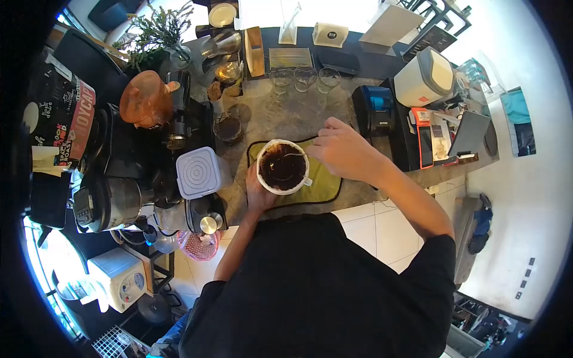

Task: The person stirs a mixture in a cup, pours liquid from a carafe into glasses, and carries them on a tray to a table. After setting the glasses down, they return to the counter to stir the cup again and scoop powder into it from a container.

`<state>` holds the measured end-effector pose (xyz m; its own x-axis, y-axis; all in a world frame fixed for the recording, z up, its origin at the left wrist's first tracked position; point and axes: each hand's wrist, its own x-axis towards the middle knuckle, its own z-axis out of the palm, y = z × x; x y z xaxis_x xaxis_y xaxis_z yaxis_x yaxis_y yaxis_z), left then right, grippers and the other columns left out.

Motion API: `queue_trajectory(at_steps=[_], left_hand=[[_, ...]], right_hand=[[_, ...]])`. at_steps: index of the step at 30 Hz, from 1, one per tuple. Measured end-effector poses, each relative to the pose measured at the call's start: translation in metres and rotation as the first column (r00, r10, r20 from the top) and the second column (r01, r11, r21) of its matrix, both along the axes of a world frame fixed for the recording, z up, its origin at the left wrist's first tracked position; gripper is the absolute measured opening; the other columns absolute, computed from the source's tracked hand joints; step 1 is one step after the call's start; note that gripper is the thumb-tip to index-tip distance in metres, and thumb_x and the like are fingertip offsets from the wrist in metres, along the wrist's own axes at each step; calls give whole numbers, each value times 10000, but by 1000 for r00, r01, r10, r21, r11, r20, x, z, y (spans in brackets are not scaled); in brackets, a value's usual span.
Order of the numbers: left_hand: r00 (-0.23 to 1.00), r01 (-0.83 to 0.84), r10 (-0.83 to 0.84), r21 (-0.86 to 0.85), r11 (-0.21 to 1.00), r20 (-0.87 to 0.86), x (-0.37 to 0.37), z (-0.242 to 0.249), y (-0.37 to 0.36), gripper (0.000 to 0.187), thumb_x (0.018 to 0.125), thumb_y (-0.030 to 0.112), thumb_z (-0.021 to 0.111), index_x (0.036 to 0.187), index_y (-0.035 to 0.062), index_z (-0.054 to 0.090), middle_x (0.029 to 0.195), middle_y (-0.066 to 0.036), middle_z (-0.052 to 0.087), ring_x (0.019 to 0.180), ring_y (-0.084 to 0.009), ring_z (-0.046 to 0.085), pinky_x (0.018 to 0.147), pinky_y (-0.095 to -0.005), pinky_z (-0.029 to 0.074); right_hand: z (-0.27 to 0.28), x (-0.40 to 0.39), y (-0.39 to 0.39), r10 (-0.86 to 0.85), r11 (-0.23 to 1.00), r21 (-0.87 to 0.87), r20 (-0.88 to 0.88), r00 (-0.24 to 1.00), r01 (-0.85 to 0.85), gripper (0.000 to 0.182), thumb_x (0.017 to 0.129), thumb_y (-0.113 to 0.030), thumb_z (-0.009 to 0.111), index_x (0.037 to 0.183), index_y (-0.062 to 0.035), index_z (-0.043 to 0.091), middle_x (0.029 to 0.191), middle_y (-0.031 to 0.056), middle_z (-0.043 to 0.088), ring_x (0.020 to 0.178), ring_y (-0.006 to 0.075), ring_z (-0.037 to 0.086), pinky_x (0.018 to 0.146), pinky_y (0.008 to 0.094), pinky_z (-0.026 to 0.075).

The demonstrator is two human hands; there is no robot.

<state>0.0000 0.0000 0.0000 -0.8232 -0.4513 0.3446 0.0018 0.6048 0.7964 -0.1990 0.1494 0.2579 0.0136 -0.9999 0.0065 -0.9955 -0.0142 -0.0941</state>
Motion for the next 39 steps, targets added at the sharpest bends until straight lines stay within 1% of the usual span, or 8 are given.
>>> queue_trajectory(at_steps=[5,9,14,21,30,32,35,39], left_hand=[[999,-43,43,-23,999,-20,-1,4,3,753,745,316,850,1384,38,567,1480,-222,483,1325,-442,482,1099,-540,385],[999,-40,38,-77,996,-18,4,6,-2,833,738,334,861,1427,17,518,1475,-231,485,1323,-445,483,1107,-541,380],[999,17,-23,155,988,35,15,40,-2,1023,747,419,845,1526,-37,364,1510,-262,453,1378,-470,436,1154,-553,328],[994,107,-109,113,988,10,-8,33,-7,995,751,453,828,1517,-16,399,1558,-268,414,1412,-450,418,1176,-530,303],[997,-13,4,128,992,77,-11,18,3,956,732,360,861,1501,-5,426,1521,-242,471,1398,-411,450,1155,-499,337],[993,-86,95,133,987,-67,-14,27,6,688,742,302,864,1312,20,602,1292,-176,618,1196,-369,599,1048,-470,445],[999,-40,41,156,987,-3,-13,9,4,947,724,339,874,1483,-19,437,1445,-224,536,1351,-408,486,1125,-499,357],[996,-73,78,113,991,-38,-9,5,6,888,730,331,871,1445,-18,479,1401,-218,567,1319,-409,511,1105,-503,377]], right_hand=[[11,2,4,14,992,128,-4,1000,-14,54,857,-114,697,870,-63,711,798,61,682,818,223,619,919,350,430],[9,4,1,-25,999,40,31,999,24,78,880,-131,691,863,-56,707,788,64,676,815,222,621,901,351,439],[3,5,3,-76,997,-15,19,997,76,102,901,-150,685,868,-56,706,771,68,671,799,229,630,877,364,448],[-16,18,6,-171,985,0,8,985,171,91,910,-150,669,883,-70,703,720,88,650,742,252,650,828,374,447],[-51,52,3,-334,937,-51,165,928,346,97,907,-166,653,855,-87,674,647,119,646,664,303,647,775,408,443],[-48,56,2,-346,936,7,183,920,351,96,909,-158,647,846,-88,667,645,123,644,664,317,642,770,414,444],[-48,60,3,-374,926,26,192,907,376,96,904,-158,652,838,-90,664,649,123,649,659,323,642,770,418,451],[-59,66,7,-429,899,11,231,873,438,98,898,-166,662,832,-94,664,659,125,654,660,329,641,774,422,460]])
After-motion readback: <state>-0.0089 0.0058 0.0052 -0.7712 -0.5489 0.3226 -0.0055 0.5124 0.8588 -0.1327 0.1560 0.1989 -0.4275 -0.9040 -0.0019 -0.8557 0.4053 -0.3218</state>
